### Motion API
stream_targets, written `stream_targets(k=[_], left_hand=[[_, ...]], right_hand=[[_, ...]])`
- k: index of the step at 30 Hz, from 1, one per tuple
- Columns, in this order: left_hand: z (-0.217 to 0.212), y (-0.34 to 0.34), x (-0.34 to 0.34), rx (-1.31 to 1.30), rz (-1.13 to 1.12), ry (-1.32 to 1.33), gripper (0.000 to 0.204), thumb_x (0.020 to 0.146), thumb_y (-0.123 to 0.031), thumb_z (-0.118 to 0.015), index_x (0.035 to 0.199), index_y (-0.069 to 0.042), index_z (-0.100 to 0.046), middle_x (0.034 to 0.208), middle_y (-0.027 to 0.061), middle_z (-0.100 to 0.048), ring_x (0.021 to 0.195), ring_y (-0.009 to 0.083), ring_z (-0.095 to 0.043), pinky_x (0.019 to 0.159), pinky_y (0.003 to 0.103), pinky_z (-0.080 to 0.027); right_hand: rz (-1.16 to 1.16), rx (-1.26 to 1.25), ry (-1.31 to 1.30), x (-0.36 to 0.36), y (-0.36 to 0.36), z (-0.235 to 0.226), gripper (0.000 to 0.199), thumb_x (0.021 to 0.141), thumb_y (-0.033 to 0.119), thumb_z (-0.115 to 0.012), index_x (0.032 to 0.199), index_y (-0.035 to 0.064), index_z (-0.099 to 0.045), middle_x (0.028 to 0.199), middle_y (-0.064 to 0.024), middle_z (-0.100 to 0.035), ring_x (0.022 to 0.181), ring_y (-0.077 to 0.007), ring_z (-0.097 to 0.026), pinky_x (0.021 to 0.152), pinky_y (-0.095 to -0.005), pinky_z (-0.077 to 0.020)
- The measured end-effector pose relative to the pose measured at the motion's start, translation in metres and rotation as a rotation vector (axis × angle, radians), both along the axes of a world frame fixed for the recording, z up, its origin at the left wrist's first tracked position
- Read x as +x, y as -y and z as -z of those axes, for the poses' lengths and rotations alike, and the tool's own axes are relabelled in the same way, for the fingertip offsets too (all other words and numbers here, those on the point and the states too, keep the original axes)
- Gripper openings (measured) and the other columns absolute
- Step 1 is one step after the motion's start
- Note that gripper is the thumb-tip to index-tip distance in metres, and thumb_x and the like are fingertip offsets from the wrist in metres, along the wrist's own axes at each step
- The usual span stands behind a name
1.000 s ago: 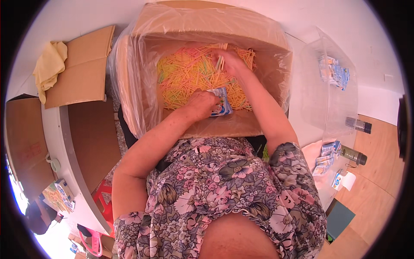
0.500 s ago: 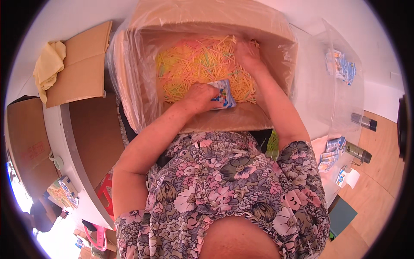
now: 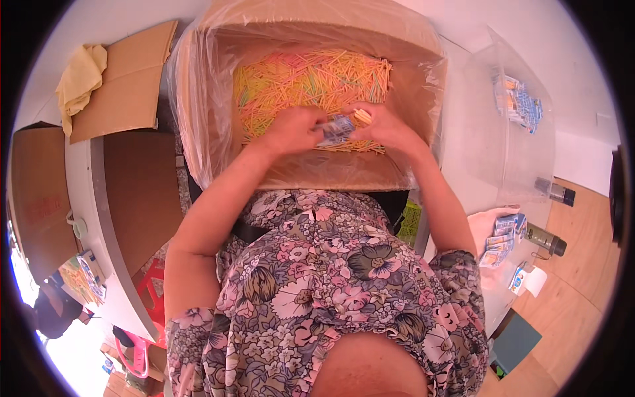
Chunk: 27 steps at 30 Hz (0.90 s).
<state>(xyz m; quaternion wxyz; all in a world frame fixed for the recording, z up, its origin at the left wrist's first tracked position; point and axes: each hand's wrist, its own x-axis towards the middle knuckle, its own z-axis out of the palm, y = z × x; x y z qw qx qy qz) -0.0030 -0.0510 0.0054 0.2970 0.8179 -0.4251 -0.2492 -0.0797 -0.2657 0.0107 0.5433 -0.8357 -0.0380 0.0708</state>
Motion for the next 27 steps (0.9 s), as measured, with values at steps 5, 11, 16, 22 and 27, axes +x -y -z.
stream_targets(k=[5, 11, 16, 22, 27], left_hand=[[0.014, -0.006, 0.004, -0.414, -0.19, -0.702, 0.015, 0.079, -0.009, -0.06, 0.091, -0.001, -0.065, 0.077, 0.0014, -0.062, 0.07, 0.0078, -0.055, 0.068, 0.024, -0.046], [0.025, -0.008, 0.013, -0.093, -0.121, -0.59, 0.014, 0.082, -0.01, -0.063, 0.091, 0.001, -0.065, 0.073, 0.0005, -0.063, 0.071, 0.0058, -0.054, 0.065, 0.025, -0.046], [0.015, -0.011, 0.016, 0.114, -0.213, -0.277, 0.029, 0.067, -0.023, -0.076, 0.091, -0.007, -0.07, 0.08, 0.0137, -0.066, 0.073, 0.022, -0.064, 0.068, 0.033, -0.049], [0.021, -0.008, 0.013, 0.023, -0.141, -0.283, 0.03, 0.066, -0.025, -0.077, 0.089, -0.007, -0.069, 0.077, 0.013, -0.066, 0.074, 0.0237, -0.064, 0.068, 0.035, -0.049], [0.037, -0.009, 0.015, -0.054, -0.176, -0.391, 0.023, 0.073, -0.027, -0.07, 0.084, -0.006, -0.067, 0.075, 0.0133, -0.065, 0.071, 0.0247, -0.063, 0.067, 0.036, -0.048]], right_hand=[[-0.023, 0.001, -0.304, 0.0, -0.008, 0.013, 0.024, 0.071, 0.01, -0.07, 0.091, -0.0011, -0.063, 0.074, -0.0053, -0.063, 0.07, -0.0106, -0.056, 0.066, -0.029, -0.0459], [0.016, 0.102, -0.364, 0.001, -0.019, 0.018, 0.022, 0.072, 0.014, -0.07, 0.088, -0.0003, -0.065, 0.073, -0.0074, -0.064, 0.069, -0.011, -0.057, 0.065, -0.0295, -0.0466], [-0.027, -0.394, -0.581, 0.001, -0.024, 0.004, 0.033, 0.074, 0.013, -0.069, 0.103, -0.0018, -0.063, 0.084, -0.0033, -0.065, 0.076, -0.0106, -0.058, 0.072, -0.026, -0.0469], [0.037, -0.109, -0.211, -0.007, -0.024, 0.023, 0.029, 0.07, 0.014, -0.072, 0.094, -0.0006, -0.065, 0.078, -0.0035, -0.064, 0.071, -0.0109, -0.057, 0.068, -0.0272, -0.0465], [-0.076, -0.3, -0.567, -0.003, -0.016, 0.03, 0.033, 0.07, 0.02, -0.073, 0.097, 0.0023, -0.065, 0.089, -0.0156, -0.066, 0.082, -0.0245, -0.064, 0.073, -0.0354, -0.0476]])
